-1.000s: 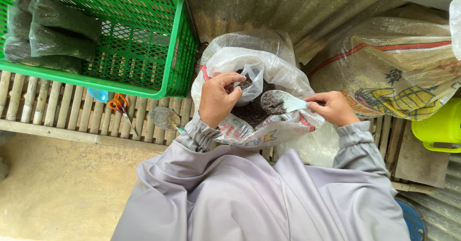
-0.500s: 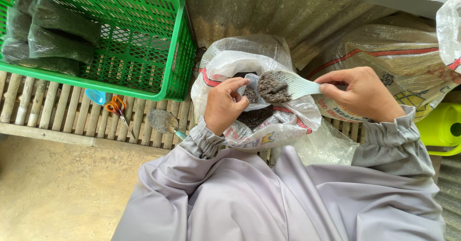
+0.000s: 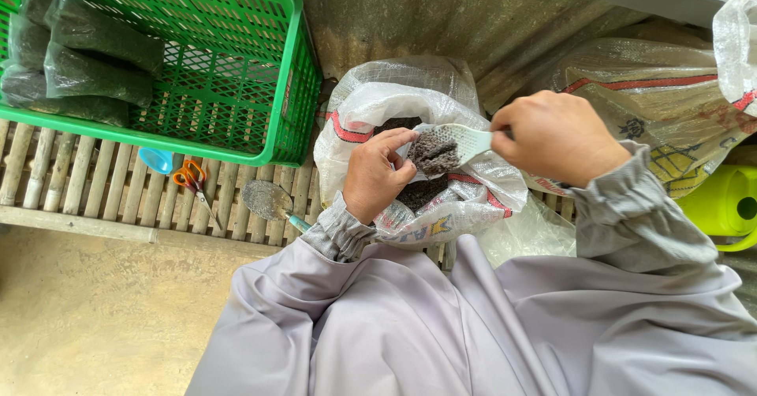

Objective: The person scoops dark grains from a large sack into a small plastic bag using a white scoop. They hold the bag open with one hand while repeatedly filling it with the other. The filled bag is then placed into a green basket.

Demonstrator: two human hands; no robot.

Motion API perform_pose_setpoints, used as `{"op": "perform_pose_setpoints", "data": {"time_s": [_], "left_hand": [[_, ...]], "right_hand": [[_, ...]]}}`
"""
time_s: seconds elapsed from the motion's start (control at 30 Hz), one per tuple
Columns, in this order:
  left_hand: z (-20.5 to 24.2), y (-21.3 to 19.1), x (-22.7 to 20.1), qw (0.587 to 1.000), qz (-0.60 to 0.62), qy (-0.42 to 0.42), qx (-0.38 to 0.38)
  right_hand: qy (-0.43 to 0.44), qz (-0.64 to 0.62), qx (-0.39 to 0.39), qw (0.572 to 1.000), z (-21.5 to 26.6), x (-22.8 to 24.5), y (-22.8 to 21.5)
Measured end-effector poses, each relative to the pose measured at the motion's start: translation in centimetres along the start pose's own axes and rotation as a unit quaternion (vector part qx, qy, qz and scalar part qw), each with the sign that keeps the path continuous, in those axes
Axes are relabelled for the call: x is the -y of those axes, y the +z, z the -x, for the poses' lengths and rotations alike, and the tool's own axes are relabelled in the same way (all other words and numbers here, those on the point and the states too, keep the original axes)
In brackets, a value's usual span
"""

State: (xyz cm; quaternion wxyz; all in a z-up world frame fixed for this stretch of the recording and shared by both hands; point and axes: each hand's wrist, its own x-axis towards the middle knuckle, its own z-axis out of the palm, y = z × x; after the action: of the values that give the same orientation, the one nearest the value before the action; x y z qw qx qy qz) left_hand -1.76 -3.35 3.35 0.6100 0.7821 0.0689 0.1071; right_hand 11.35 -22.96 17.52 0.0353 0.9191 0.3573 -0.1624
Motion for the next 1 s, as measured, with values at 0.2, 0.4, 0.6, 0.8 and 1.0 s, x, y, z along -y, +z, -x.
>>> {"op": "perform_pose_setpoints", "data": {"time_s": [0.2, 0.4, 0.6, 0.8, 1.0], "left_hand": [[-0.1, 0.3, 0.1, 1.0, -0.003, 0.0, 0.015], [-0.3, 0.0, 0.4, 1.0, 0.008, -0.004, 0.0], [-0.8, 0.1, 0.4, 1.0, 0.015, 0.006, -0.006], [-1.8, -0.6, 1.4, 1.0, 0.012, 0.003, -0.024], [-2.4, -2.1, 2.9, 0.995, 0.061, -0.068, -0.039]], "right_hand": [[-0.028, 0.129, -0.051, 0.99, -1.2, 4.6, 1.5], [-0.062, 0.209, -0.149, 0.965, 0.9, 7.5, 2.8], [-0.063, 0.212, -0.16, 0.962, 2.0, 7.3, 2.1], [0.005, 0.173, -0.199, 0.965, 5.4, 3.6, -0.5], [0.095, 0.055, -0.182, 0.977, 6.9, -2.6, 5.6]]}}
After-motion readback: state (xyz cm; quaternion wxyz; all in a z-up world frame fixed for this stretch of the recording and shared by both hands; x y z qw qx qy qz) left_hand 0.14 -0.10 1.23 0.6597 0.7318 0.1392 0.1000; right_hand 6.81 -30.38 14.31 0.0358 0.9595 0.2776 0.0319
